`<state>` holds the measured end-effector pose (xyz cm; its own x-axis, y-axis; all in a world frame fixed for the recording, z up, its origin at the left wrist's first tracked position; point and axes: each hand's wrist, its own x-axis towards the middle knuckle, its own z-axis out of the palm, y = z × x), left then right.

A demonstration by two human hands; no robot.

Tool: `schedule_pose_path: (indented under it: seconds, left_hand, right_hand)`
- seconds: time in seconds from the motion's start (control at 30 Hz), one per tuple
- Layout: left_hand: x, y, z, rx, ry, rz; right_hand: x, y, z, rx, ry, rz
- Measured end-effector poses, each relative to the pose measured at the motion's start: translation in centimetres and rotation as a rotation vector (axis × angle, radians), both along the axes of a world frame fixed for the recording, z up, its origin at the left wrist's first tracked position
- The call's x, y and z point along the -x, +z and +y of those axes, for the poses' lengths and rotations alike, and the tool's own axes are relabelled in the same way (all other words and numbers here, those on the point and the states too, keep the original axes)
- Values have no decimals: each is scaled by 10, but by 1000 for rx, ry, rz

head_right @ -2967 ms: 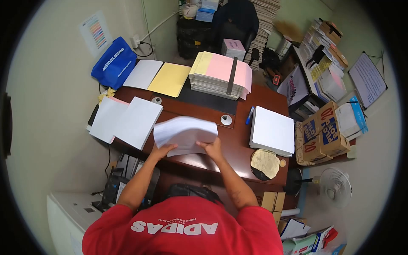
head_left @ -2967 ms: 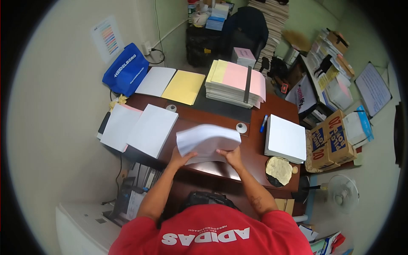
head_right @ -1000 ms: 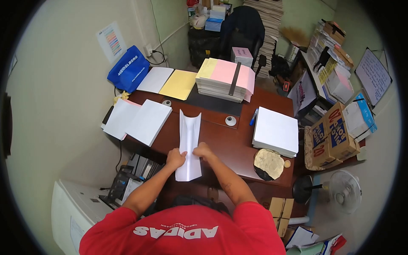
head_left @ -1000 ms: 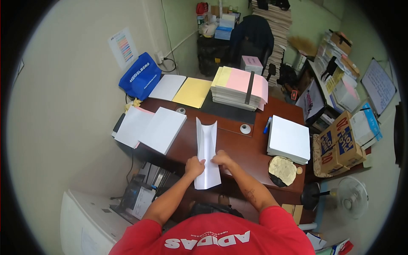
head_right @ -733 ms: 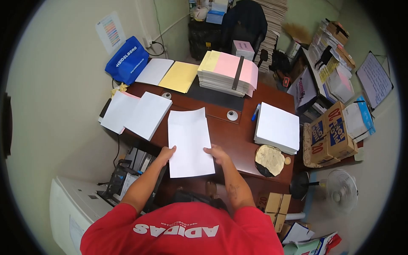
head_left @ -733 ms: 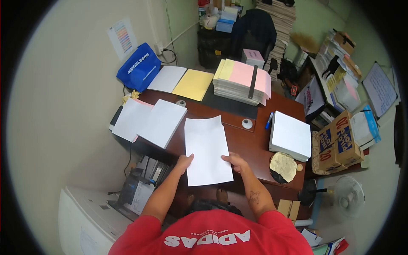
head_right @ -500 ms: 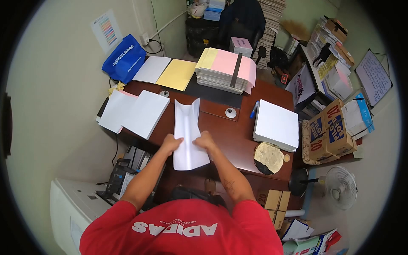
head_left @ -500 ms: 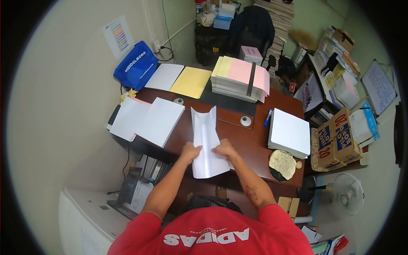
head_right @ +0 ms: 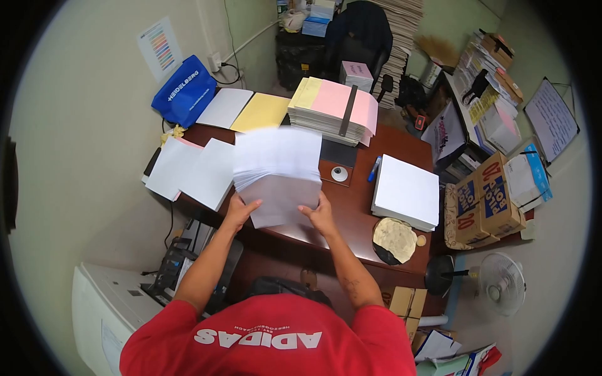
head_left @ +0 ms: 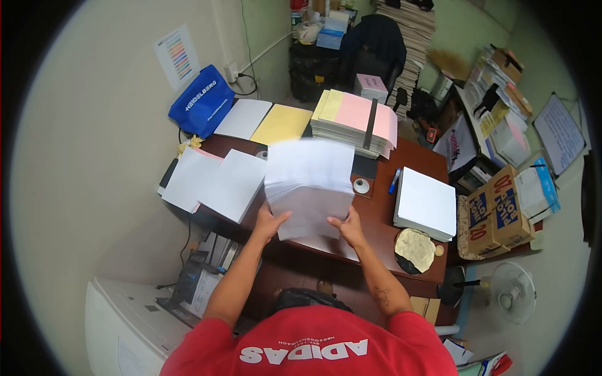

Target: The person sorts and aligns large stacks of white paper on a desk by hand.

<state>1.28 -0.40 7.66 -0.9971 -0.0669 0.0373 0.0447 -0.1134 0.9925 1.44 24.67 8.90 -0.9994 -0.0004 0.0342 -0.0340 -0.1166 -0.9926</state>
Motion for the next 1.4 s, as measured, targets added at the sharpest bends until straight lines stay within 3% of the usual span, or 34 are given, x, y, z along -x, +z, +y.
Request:
schedule_pose_path:
  seconds: [0.17,0.23,0.33,0.43,0.57,0.67,0.73,0.8,0.87,0.97,1.07,1.13,1.2,1.27,1.3,1.33,1.4]
  left_hand:
    - [10,-17,10,61,-15,-53]
    - [7,-16,10,-54,-17,-74]
    - [-2,-19,5,-55,-10,-38]
    - [-2,-11,12,-90,-24,-127]
    - [-8,6,13,-89,7,-62]
    - [-8,-8,3,-65,-53,-109]
    - [-11,-16,0,142,-95,-98]
    - [-2,-22,-2,124,-93,-142]
    - [0,-27,-5,107,-86,-195]
    - [21,0,-5,181,83,-171]
    - [31,24,-33,-153,1,-232]
    - [15,21,-70,-993,-422,-280]
    - [-9,17,-72,-949,-488,-387]
    - [-19,1,-72,-1388,-730,-253]
    - [-25,19,-55,-958,-155,-407]
    - [-27,17,-60,-1096,-254,-649]
    - [-22,-62,-51,-747,-344,-681]
  right_hand:
    - [11,-33,0,-49,-32,2]
    - [9,-27,1,-55,-16,-10]
    - [0,-6,2,9,-28,34]
    - [-1,7,-4,-97,-47,19]
    - [7,20,4,9,10,35]
    - [0,0,6,-17,63,35]
    - [3,-1,5,-53,53,61]
    - [4,-4,4,-259,35,69]
    - [13,-7,0,-225,36,39]
    - [36,20,-11,-211,-7,55]
    - [42,43,-18,-245,-11,140]
    - [36,51,-19,-248,20,193]
    - [24,56,-15,-333,4,787]
    - [15,32,0,-617,130,808]
    - [12,20,9,-786,192,831]
    - [12,4,17,-959,252,853]
    - [13,-37,28,-1106,295,805]
